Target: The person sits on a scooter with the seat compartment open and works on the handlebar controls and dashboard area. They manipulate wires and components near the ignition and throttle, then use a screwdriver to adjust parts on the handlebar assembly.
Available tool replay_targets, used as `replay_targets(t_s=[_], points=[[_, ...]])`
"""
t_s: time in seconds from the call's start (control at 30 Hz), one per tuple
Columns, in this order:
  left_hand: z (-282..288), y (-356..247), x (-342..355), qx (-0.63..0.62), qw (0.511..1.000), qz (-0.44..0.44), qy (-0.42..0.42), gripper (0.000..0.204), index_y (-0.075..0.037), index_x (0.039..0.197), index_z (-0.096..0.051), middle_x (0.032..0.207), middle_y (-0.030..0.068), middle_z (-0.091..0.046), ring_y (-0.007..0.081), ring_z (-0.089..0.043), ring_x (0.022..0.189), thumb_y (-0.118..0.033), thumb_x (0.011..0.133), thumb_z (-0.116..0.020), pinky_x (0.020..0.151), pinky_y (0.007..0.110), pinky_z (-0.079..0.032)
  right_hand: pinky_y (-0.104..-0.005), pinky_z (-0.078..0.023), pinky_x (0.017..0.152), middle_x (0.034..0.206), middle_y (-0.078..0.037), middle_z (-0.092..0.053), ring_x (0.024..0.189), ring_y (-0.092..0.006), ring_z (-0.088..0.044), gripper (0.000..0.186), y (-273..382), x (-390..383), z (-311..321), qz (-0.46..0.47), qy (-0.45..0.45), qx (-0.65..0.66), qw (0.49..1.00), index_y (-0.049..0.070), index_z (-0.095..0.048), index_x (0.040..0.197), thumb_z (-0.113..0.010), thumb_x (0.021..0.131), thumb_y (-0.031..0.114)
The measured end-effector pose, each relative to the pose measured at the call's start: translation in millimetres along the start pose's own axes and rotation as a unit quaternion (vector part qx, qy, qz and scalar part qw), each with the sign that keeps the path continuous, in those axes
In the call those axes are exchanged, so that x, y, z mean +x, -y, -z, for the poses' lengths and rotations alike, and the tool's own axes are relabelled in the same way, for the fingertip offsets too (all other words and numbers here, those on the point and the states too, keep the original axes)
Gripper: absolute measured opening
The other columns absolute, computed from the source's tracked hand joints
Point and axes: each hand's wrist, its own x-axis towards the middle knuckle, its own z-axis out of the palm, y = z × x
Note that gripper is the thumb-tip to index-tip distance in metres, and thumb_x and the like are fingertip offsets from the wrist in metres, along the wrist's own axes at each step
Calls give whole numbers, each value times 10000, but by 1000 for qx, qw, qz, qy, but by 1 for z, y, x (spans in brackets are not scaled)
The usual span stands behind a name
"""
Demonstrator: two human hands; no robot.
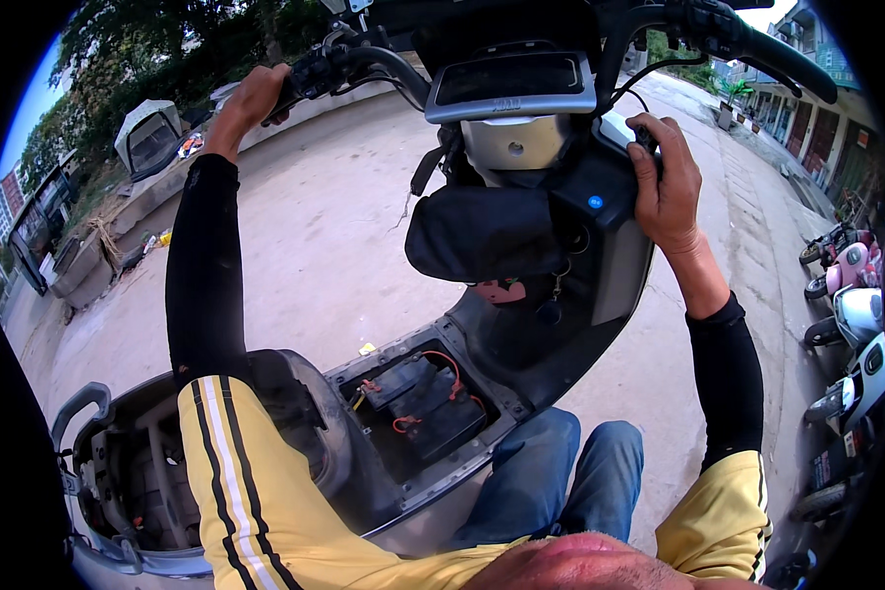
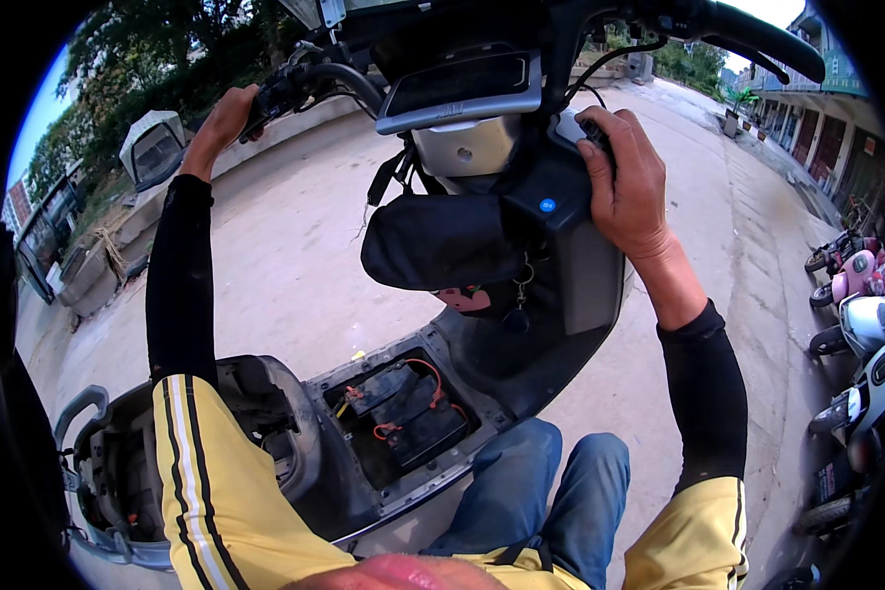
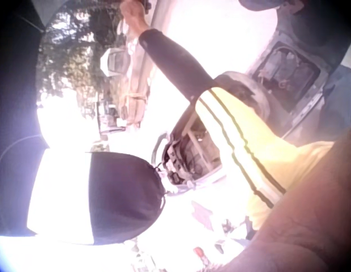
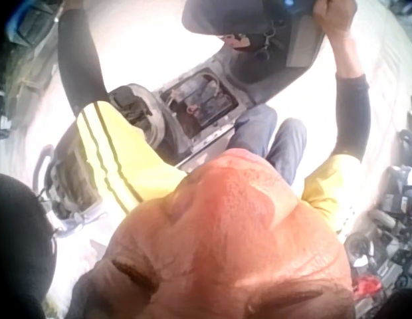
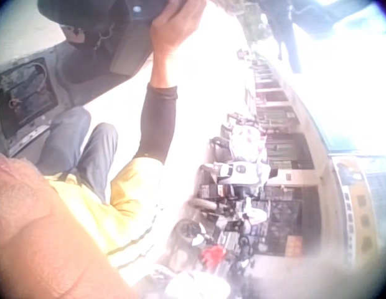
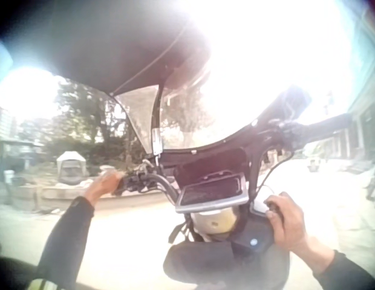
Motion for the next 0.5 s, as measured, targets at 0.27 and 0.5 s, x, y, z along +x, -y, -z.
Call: replay_targets(t_s=[0.27, 0.5], points=[[0, 25, 12, 69, 993, -92, -30, 481, 22, 990, -609, 872, 197, -702, 273, -658, 778, -367, 1061, -336, 773, 403, -484, -356, -475, 670, 882, -160, -572, 734, -321, -568, 221, 1, 1, 2, -4, 3, -2, 1000, 9, -609, 1191, -627, 970, 19], [8, 53, 25, 73, 992, -103, 10, 471, 17, 1125, -547, 1041, 242, -675, 342, -589, 918, -412, 1076, -360, 915, 411, -418, -361, -479, 672, 885, -161, -574, 735, -326, -572, 220, 0, -1, -1, -7, 3, 2, 1000, 10, -611, 1190, -628, 971, 24]])
